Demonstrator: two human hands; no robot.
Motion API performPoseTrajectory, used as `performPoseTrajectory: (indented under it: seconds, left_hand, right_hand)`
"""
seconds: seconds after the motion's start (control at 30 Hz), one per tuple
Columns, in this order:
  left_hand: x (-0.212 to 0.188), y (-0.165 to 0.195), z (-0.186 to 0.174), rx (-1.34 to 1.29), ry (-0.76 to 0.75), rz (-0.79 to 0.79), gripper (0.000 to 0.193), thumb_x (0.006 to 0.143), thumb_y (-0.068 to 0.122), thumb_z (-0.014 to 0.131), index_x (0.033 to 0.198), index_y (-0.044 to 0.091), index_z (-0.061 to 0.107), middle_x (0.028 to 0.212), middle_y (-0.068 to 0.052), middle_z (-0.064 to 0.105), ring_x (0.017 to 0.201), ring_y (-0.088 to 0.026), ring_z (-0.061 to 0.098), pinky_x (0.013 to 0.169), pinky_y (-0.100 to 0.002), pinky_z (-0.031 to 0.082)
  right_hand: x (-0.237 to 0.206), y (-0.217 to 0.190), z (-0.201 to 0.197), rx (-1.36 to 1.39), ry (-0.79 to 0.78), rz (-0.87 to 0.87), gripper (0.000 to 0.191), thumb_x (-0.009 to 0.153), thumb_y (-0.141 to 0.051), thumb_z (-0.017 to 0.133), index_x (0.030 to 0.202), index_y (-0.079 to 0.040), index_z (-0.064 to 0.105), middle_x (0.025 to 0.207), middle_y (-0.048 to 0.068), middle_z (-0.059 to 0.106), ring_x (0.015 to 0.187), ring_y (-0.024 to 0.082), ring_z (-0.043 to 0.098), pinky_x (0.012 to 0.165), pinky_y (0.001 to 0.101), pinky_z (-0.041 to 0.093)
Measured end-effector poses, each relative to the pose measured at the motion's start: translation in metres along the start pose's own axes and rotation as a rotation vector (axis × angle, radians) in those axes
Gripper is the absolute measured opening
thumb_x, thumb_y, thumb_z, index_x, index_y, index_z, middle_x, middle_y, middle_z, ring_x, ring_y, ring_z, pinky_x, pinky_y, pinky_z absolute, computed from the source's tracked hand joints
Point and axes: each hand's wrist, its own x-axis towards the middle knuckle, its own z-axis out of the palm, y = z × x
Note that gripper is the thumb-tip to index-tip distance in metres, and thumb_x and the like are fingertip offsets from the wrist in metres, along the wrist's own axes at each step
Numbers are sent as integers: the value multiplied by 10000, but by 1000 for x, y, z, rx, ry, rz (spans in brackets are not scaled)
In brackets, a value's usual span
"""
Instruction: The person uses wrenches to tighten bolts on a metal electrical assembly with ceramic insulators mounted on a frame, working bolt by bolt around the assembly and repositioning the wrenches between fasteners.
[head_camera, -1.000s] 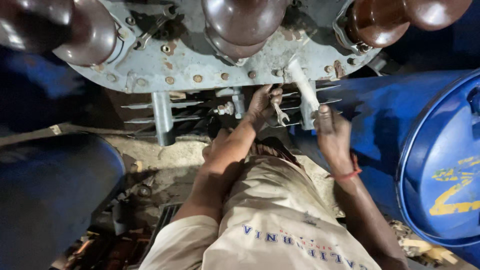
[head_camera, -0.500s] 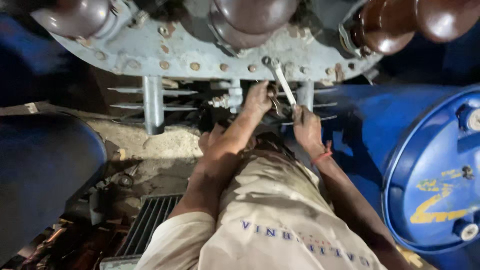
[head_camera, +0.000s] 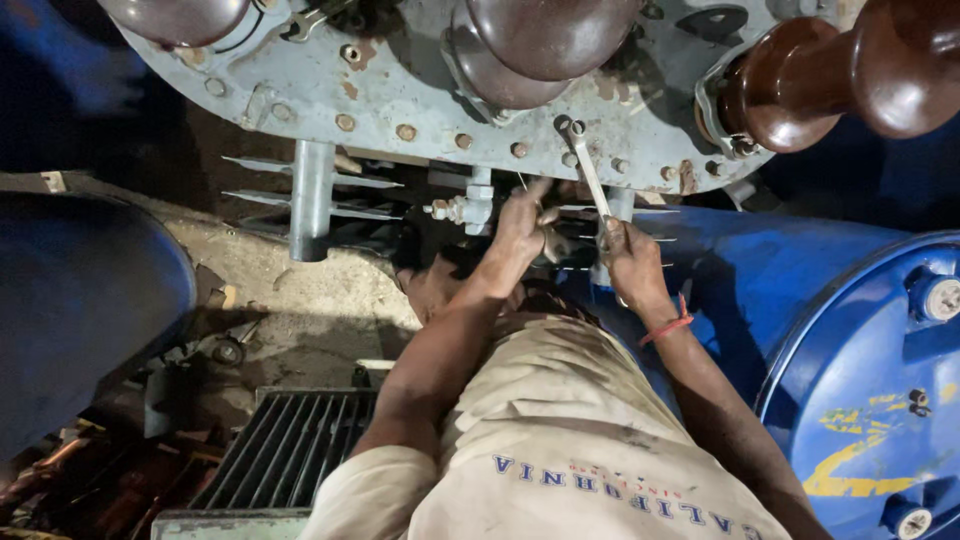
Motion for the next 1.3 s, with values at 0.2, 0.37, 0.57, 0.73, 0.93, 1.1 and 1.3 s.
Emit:
performPoseTrajectory:
  seconds: [0.2, 0.37, 0.57, 0.73, 0.93, 1.1, 1.3]
  left_hand:
    - [-4, -11, 7, -67, 101, -54, 124, 950, 171, 667, 1027, 96, 605, 878, -49, 609, 606, -127, 506, 577, -434, 496]
    - [3, -11, 0, -303, 72, -98, 164, 876, 95, 651, 1040, 86, 645, 904, -74, 687, 682, -148, 591, 634, -392, 488]
    - [17, -5, -10, -427, -119, 0, 137, 916, 59, 677, 1049, 35, 657, 916, -82, 697, 741, -182, 638, 524, -296, 414]
    - [8, -2, 4, -386, -57, -27, 156, 890, 74, 702, 1043, 60, 673, 905, -66, 703, 795, -193, 674, 470, -249, 381]
    - [6, 9, 9, -317, -191, 11, 201, 899, 34, 723, 1097, 61, 697, 972, -81, 722, 685, -139, 587, 519, -206, 383]
    - [18, -5, 5, -397, -50, -45, 140, 934, 129, 738, 998, 38, 654, 860, -79, 651, 731, -195, 617, 501, -259, 400]
    - [10, 7, 2, -412, -214, -19, 250, 851, 124, 741, 1082, 47, 684, 944, -86, 695, 681, -146, 584, 540, -210, 404]
  right_hand:
    - [2, 6, -1, 69, -71, 82, 450, 1091, -399, 485, 860, -34, 612, 621, 35, 506, 538, 139, 450, 493, 353, 375]
    - [3, 4, -3, 27, -57, -19, 454, 1092, -384, 473, 833, -41, 619, 619, 9, 538, 554, 108, 481, 518, 316, 403]
    - [1, 3, -2, 97, -61, -12, 446, 1093, -369, 464, 834, -41, 620, 621, 7, 519, 559, 108, 471, 522, 312, 403]
    - [-2, 4, -2, 160, -63, 6, 422, 1089, -370, 487, 871, -37, 628, 629, 10, 515, 567, 112, 467, 527, 321, 410]
    - [-3, 4, -2, 129, -24, -67, 387, 1079, -358, 487, 917, -41, 638, 625, 4, 558, 557, 100, 513, 531, 304, 443]
    - [-7, 6, 3, 192, -73, 53, 420, 1098, -357, 477, 871, -36, 625, 609, 14, 513, 534, 101, 463, 498, 309, 398]
    - [-3, -1, 3, 226, -86, 79, 426, 1083, -382, 471, 867, -44, 616, 607, -7, 497, 513, 92, 451, 466, 298, 387]
